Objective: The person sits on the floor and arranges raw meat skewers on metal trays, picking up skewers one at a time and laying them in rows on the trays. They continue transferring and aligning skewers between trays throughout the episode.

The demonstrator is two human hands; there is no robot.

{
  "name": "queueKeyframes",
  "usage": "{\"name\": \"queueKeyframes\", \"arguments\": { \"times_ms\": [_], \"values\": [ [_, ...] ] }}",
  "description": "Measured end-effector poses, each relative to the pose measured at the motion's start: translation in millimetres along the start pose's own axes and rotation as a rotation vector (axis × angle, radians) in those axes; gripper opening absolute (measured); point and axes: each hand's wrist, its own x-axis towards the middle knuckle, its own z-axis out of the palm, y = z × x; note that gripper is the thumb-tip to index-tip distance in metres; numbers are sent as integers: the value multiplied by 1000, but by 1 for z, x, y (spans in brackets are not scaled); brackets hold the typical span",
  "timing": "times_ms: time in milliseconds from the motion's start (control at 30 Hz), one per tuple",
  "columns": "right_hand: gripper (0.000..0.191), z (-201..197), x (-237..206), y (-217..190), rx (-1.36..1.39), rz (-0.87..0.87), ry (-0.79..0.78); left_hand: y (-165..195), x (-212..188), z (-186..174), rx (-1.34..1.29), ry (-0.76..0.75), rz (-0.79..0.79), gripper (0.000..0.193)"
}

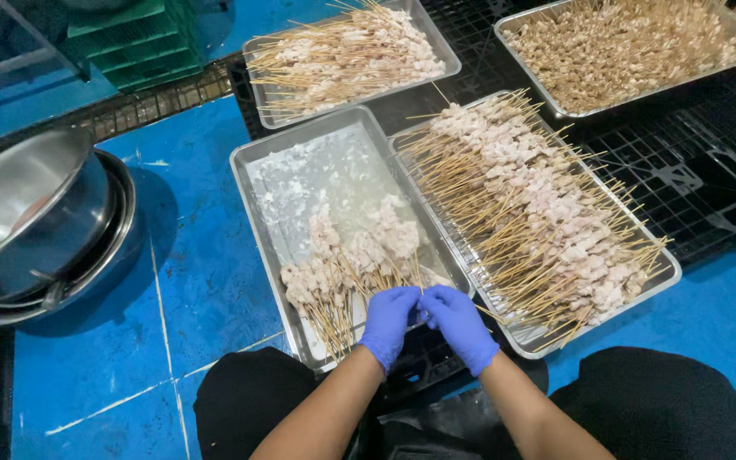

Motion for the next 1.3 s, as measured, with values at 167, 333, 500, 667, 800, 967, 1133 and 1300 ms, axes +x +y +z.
{"name": "queueKeyframes", "arguments": {
  "times_ms": [167, 333, 500, 667, 800, 967, 1133, 1300],
  "values": [
    [19, 4, -2, 7, 98, 21, -13, 7, -4, -4, 24, 12, 25, 21],
    [26, 0, 0, 1, -99, 54, 12, 17, -6, -8, 204, 60, 110, 23],
    [26, -11, 2, 5, -102, 105, 62, 20, -4, -12, 175, 74, 19, 24],
    [24, -22, 12, 19, -119, 115, 125, 34, -1, -21, 109, 59, 13, 26],
    [23, -30, 19, 30, -153, 56, 197, 55, -8, -32, 8, 53, -10, 26],
    [20, -45, 26, 23, -162, 48, 346, 86, -22, -55, -108, 78, 7, 24],
    [19, -41, 11, -4, 113, 115, 333, 104, -26, -62, -32, 142, 100, 25],
    [23, -52, -42, -30, 477, 25, 367, 96, -30, -48, -44, 92, 101, 25]
  ]
}}
